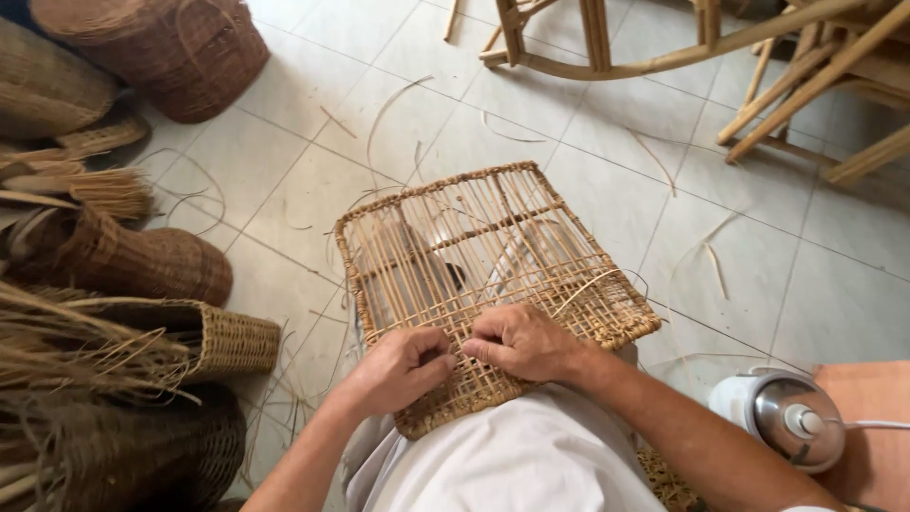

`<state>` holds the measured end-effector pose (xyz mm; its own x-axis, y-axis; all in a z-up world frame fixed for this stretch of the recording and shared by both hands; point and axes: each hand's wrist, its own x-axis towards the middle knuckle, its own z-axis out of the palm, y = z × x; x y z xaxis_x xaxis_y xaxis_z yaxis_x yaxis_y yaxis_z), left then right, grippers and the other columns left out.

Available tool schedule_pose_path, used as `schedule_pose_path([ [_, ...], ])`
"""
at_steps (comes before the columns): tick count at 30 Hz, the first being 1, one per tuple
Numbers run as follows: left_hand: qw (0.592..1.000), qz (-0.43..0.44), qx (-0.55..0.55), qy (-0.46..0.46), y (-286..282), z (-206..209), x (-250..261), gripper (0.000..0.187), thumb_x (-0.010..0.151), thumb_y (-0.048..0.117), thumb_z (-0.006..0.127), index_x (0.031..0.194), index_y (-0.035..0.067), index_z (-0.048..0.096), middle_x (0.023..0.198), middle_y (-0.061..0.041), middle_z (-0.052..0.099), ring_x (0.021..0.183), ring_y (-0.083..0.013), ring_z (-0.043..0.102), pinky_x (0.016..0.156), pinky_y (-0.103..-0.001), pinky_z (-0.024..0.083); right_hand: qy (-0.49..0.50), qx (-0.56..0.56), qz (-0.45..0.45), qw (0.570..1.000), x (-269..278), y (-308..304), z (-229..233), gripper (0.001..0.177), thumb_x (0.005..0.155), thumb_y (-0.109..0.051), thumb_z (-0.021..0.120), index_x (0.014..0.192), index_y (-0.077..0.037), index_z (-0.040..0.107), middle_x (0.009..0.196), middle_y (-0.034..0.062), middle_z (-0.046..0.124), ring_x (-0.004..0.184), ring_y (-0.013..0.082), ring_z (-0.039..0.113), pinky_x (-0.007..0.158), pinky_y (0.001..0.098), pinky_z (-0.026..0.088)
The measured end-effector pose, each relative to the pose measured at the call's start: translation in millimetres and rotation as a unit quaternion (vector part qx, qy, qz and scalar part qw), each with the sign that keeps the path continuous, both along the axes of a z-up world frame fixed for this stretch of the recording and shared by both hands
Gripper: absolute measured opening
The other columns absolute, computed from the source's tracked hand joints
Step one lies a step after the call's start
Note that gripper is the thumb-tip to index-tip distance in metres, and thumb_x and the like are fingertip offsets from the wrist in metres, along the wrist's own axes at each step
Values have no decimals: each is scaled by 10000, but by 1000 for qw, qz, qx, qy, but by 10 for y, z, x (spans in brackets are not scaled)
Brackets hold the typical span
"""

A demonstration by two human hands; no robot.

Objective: The person is weaving thin rattan strands into a rectangular frame to create a basket or furniture part.

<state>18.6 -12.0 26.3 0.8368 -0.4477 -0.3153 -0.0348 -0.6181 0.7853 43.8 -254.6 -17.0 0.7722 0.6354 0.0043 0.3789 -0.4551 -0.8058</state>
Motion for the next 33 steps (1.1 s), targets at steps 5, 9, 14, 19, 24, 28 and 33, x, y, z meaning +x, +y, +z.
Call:
schedule_pose_path([
  [5,1000,18,7,23,-64,36,47,114,910,213,723,890,105,755,751,6,743,605,-128,630,579,-288,533,-5,-177,-13,984,303,-353,974,531,939,-491,582,1379,-194,595,1415,65,612,1275,237,570,1099,501,460],
  [9,998,41,44,-10,-98,-49,82,171,904,312,703,936,160,774,797,17,764,674,-144,677,664,-306,563,-1,-272,-93,958,369,-989,1751,454,946,-433,588,1333,-200,633,1409,24,656,1205,209,657,1064,479,524],
  [14,997,13,73,9,-88,-204,141,217,949,390,665,991,201,763,863,30,777,716,-104,725,685,-285,627,-19,-472,-194,860,49,-1822,2340,477,886,-474,615,1310,-261,667,1315,-59,725,1093,170,744,940,392,619],
  [19,997,8,77,14,-96,-121,96,224,951,407,664,1000,209,757,849,34,762,695,-100,703,671,-283,614,32,-552,-269,789,-738,-2796,1961,459,798,-504,722,1243,-389,717,1113,-116,840,1008,41,826,901,278,724],
  [24,997,53,61,21,-92,-91,88,164,932,313,708,969,175,787,770,18,755,601,-131,637,580,-290,515,112,-350,-431,824,-1766,-3424,1567,471,617,-133,948,1083,-139,881,882,42,904,801,140,798,787,279,653],
  [28,993,78,82,46,-138,-32,54,206,905,302,726,1013,156,823,769,0,811,606,-151,662,597,-287,537,119,-370,-498,775,-2379,-3548,1623,546,556,-157,994,1090,-175,878,1029,4,902,906,199,798,942,434,593],
  [33,994,66,-85,-10,95,-403,43,200,953,140,655,1065,21,771,675,-60,685,499,-140,515,443,-279,414,330,-592,-313,666,-2693,-3236,1559,465,774,-665,791,1220,-599,679,978,-308,841,699,-143,875,675,53,724],
])
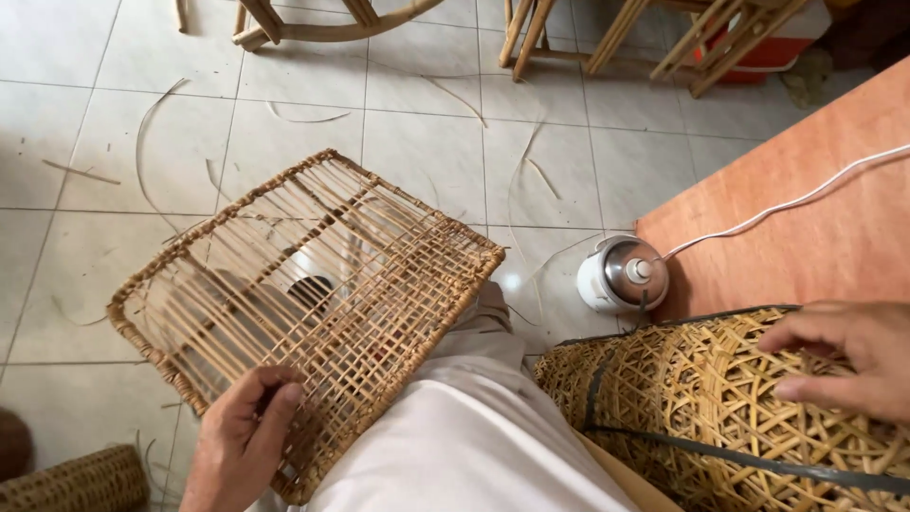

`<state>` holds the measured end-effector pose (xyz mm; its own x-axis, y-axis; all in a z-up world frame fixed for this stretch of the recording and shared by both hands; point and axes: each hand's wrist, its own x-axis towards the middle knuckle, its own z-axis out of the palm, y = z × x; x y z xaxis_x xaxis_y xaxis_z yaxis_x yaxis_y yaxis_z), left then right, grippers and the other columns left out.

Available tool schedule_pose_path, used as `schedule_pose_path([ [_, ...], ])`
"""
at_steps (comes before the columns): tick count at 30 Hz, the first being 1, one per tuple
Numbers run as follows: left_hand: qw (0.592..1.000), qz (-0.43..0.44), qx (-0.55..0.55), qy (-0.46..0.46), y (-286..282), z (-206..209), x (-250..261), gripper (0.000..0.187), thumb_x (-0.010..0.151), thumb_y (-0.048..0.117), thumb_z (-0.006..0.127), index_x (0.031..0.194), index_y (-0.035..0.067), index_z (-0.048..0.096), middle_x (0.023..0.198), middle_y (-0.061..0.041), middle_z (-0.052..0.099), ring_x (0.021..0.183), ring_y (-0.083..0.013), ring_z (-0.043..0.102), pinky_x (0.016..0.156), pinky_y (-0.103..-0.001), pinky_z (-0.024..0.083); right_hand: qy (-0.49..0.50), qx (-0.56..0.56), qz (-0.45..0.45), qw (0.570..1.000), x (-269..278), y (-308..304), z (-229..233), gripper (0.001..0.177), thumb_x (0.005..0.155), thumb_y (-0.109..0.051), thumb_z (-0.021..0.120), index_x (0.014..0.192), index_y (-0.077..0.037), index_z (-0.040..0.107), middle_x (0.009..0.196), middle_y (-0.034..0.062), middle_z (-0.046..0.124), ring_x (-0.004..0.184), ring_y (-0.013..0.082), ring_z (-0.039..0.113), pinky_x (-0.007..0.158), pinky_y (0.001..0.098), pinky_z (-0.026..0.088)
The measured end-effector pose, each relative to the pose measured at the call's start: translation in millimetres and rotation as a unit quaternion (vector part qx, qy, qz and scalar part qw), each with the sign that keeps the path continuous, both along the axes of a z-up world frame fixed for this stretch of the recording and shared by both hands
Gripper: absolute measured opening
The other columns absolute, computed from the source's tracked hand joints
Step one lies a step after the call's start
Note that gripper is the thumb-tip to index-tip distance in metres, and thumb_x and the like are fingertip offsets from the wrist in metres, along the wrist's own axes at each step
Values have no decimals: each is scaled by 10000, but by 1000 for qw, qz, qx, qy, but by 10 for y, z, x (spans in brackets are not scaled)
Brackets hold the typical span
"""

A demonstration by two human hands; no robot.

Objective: The person is weaving thin rattan strands into a rectangular frame to create a basket or furniture part.

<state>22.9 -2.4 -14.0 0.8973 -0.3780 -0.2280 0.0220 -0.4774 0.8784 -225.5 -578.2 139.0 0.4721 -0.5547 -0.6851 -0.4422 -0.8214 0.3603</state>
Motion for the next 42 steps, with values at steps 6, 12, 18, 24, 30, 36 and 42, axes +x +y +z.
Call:
schedule_pose_path([
  [6,936,117,-333,5,256,74,182,128,1056,80,584,1167,25,618,829,25,550,647,-37,418,549,-180,344,31,147,134,979,820,1016,156,277,894,-679,593,1119,-596,730,1081,-414,809,906,-147,832,886,165,662],
  [12,956,92,-275,-47,239,355,243,122,1043,34,585,1143,5,649,869,-1,599,699,-60,475,587,-181,397,-63,341,329,879,1739,1960,-675,499,1048,-443,298,1476,-248,463,1456,-20,573,1314,188,582,1185,496,410],
  [18,959,41,-280,-33,282,311,194,118,1001,49,598,1079,-3,671,828,-44,592,682,-111,510,553,-236,435,-141,337,451,814,2160,2595,-1405,400,1087,-388,333,1431,-219,450,883,2,483,736,192,524,721,390,510],
  [24,975,-16,-218,-29,299,386,25,150,975,93,668,1071,17,754,737,-78,690,713,-147,590,647,-319,545,-123,327,486,801,2270,2854,-1457,367,1077,-386,368,1364,-210,514,837,7,531,679,190,548,672,372,533],
  [30,985,-26,-168,-36,210,420,-34,117,964,112,684,1005,25,751,801,-124,735,792,-207,640,763,-406,576,-121,307,486,809,2308,2883,-1494,343,1067,-385,403,1297,-200,577,791,12,578,623,188,572,623,354,555],
  [36,994,-42,-86,-62,156,341,-63,152,969,238,703,985,111,785,791,-108,752,796,-255,736,765,-402,595,-140,292,455,829,2247,2668,-1581,330,1057,-383,437,1231,-191,641,745,17,625,567,186,596,574,336,577],
  [42,1000,-11,15,5,73,500,-84,147,968,198,660,1004,114,775,846,21,751,659,-109,665,610,-274,571,-31,285,423,860,2181,2280,-1468,401,1052,-487,425,1019,-236,736,931,-46,709,880,117,675,910,336,566],
])
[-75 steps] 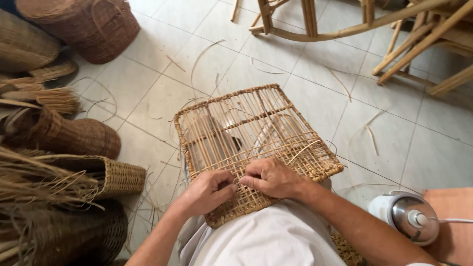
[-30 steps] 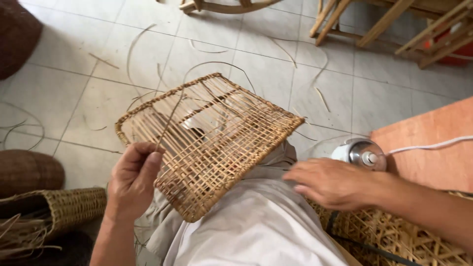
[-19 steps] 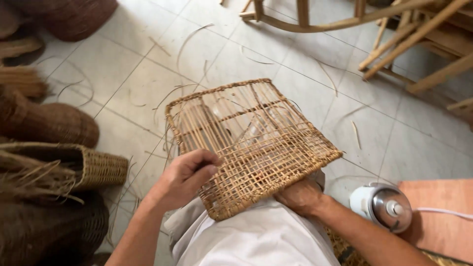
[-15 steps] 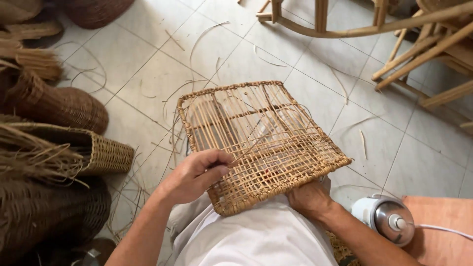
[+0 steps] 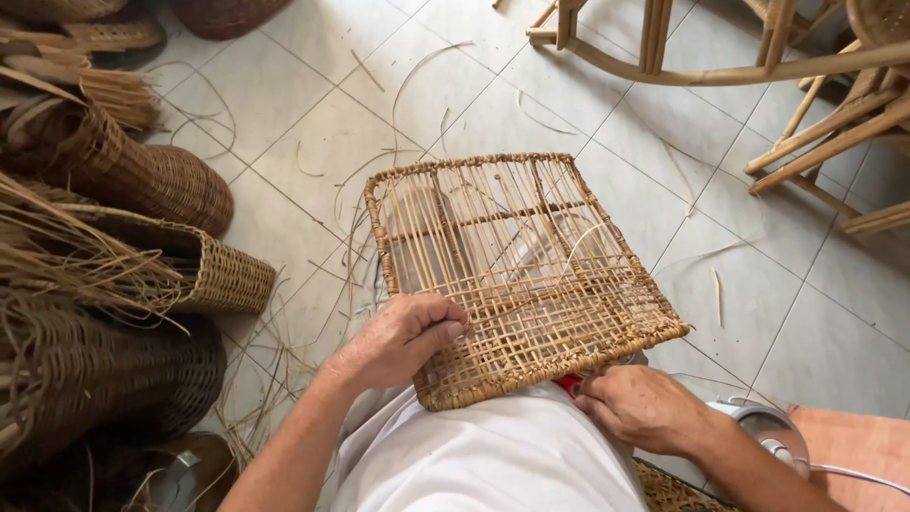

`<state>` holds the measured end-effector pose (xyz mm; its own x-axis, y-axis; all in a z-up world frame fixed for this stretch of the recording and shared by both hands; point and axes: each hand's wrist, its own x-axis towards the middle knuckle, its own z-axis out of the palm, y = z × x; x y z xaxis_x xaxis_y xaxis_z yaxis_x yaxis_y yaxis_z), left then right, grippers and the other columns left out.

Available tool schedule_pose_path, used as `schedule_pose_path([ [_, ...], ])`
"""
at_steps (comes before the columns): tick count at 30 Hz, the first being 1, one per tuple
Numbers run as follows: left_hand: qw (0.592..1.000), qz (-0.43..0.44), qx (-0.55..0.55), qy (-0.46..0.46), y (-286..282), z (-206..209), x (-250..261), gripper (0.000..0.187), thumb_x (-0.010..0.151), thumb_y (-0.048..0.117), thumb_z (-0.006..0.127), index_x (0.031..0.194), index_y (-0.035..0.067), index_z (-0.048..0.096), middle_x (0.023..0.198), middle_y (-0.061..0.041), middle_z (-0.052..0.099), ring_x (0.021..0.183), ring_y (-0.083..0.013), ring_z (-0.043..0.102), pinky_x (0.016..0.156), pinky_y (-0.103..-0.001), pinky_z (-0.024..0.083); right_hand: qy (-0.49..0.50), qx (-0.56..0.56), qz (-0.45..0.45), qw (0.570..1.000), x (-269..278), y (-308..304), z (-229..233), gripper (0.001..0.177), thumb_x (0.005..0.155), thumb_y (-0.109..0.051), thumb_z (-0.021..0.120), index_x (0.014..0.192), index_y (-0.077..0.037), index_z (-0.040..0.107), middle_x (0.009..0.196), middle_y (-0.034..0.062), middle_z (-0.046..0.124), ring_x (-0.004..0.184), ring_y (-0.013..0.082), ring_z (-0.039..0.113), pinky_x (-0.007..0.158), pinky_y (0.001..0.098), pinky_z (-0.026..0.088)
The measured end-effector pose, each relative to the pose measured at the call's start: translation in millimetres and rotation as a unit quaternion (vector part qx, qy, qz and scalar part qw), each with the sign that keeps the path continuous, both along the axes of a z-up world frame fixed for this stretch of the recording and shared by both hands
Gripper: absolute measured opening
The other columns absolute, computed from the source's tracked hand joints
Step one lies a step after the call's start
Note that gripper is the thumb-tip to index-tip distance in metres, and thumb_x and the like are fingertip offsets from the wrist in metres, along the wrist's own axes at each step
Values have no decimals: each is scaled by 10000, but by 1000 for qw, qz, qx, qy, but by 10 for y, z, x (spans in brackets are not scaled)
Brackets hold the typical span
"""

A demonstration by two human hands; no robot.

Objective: The person is weaving thin rattan strands into a rectangular frame to create a basket or furniture part.

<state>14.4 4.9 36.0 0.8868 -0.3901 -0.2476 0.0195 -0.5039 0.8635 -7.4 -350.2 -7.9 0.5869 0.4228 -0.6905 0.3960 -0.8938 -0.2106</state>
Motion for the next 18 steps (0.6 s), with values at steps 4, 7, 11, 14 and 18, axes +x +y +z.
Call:
schedule_pose_path([
  [4,993,-39,100,-50,-13,-122,-78,254,1021,381,550,1037,223,748,1023,76,741,1031,-126,651,1003,-373,480,-28,-27,1,999,46,71,234,234,970,-393,621,963,-227,786,870,-17,730,778,162,701,800,332,591],
  [7,986,-56,129,-92,-55,-116,-140,280,1019,401,559,1089,215,757,977,50,685,1000,-123,630,1040,-376,389,-77,-7,36,996,3,-96,59,168,939,-345,655,966,-203,738,845,-14,749,743,200,735,759,366,615],
  [11,983,-55,99,-145,-33,-137,-215,185,997,287,623,1060,172,754,983,32,675,999,-152,621,1028,-383,408,-61,6,14,998,-62,-176,-82,249,1070,-442,411,1173,-225,477,743,-36,692,594,166,682,617,340,626],
  [14,984,-43,82,-153,-27,-193,-228,170,976,232,663,1101,170,760,1018,28,659,988,-156,609,978,-360,454,-47,-11,21,999,-62,-107,27,404,1069,-421,381,1421,-224,360,820,-1,712,636,200,710,639,364,656],
  [18,971,11,51,-235,-95,-295,-290,186,931,165,712,1098,158,794,975,17,651,919,-148,612,885,-314,502,-77,1,37,996,-54,-179,-83,395,1070,-388,416,1438,-251,454,868,1,567,696,173,613,659,333,611],
])
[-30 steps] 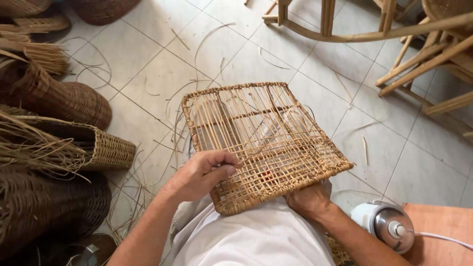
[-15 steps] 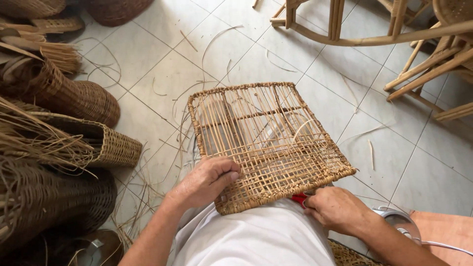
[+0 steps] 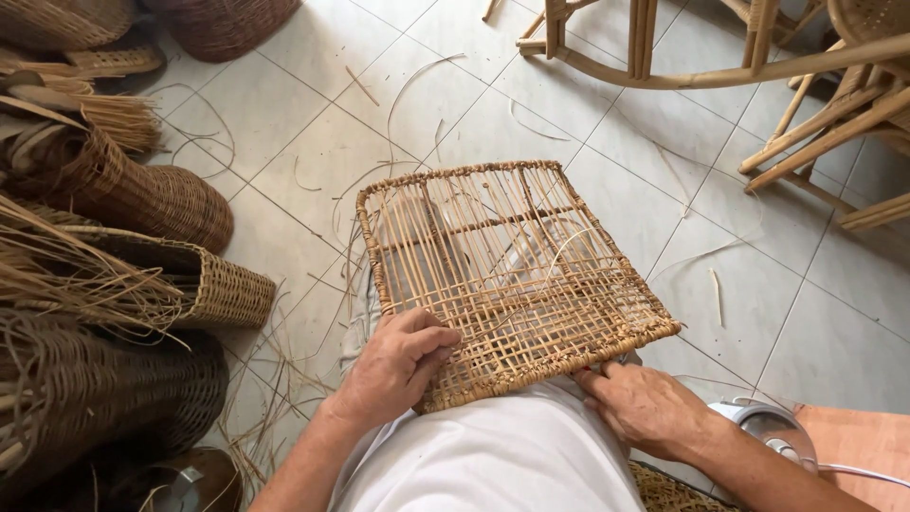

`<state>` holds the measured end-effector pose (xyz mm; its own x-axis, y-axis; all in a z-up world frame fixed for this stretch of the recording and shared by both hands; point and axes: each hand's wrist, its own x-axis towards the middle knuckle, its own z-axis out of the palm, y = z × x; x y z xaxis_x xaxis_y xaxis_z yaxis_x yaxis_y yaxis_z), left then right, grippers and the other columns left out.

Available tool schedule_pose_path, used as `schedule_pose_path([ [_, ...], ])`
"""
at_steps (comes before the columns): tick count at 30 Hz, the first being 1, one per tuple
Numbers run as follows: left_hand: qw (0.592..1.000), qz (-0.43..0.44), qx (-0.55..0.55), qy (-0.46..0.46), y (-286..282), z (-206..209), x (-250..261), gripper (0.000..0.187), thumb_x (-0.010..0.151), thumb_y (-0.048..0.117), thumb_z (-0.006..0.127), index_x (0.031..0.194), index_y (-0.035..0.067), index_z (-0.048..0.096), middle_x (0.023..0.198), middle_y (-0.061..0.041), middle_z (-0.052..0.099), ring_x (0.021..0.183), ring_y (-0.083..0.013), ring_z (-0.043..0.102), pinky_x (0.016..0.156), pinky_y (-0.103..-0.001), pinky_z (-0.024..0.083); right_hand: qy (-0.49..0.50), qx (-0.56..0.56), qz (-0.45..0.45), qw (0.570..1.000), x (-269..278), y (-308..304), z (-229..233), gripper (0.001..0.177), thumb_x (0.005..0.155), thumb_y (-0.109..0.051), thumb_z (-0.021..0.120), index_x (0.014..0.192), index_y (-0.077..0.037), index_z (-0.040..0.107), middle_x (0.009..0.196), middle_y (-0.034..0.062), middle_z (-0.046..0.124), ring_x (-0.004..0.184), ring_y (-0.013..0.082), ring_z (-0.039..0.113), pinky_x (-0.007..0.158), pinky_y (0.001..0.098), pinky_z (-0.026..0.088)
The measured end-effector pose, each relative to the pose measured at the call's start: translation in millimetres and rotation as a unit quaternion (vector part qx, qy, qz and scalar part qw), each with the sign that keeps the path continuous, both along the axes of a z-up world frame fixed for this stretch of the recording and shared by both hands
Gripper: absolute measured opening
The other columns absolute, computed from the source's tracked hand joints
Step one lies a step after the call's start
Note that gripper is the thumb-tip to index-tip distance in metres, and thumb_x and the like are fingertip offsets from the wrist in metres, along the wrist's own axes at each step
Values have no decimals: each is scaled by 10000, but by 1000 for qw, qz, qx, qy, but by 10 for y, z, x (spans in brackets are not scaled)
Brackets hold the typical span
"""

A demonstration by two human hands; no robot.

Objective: The person is weaving thin rattan strands into a rectangular frame to create a basket or furniture part.

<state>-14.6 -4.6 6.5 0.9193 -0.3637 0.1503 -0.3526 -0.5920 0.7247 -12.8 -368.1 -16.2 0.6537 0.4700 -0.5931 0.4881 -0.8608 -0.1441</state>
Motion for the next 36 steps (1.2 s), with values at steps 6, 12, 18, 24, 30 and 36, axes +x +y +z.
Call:
schedule_pose_path([
  [6,995,51,-35,-78,-81,5,-91,184,948,100,674,1094,158,768,1003,-8,662,885,-165,606,826,-311,509,-33,-26,53,998,-167,-41,-85,365,1070,-294,420,1406,-171,491,1006,47,498,870,209,541,819,415,547],
  [12,997,58,-26,-47,-67,-32,-83,224,948,103,667,1141,149,769,1019,-17,681,850,-157,619,770,-294,529,22,-58,122,991,-266,-62,-10,262,1082,-236,389,1220,-110,573,1254,145,434,969,275,515,919,489,470],
  [18,997,59,-27,-51,-73,-16,-84,231,914,80,690,1124,134,768,993,-6,690,905,-171,638,870,-318,523,32,210,-131,968,-94,-3,158,107,832,-260,757,889,-236,844,818,-100,737,663,50,674,618,225,578],
  [24,996,79,-24,-26,-76,-44,-71,256,934,97,674,1167,149,767,1008,-6,690,856,-149,625,793,-287,526,224,265,-477,808,-11,-237,-210,230,960,-208,736,947,10,665,680,130,680,519,231,680,490,336,563],
  [30,997,76,-29,-18,-79,-100,-48,320,897,18,661,1171,144,767,1037,-21,699,878,-156,640,782,-278,551,107,51,-235,965,42,-127,-114,208,983,-317,632,1139,-179,623,767,-60,722,612,97,678,585,244,581],
  [36,998,47,-19,-34,-97,-95,7,244,946,99,655,1159,140,767,958,-3,687,860,-149,611,866,-310,477,70,-47,-119,989,111,-120,104,151,868,-349,684,881,-210,741,792,2,755,738,192,721,738,342,594],
])
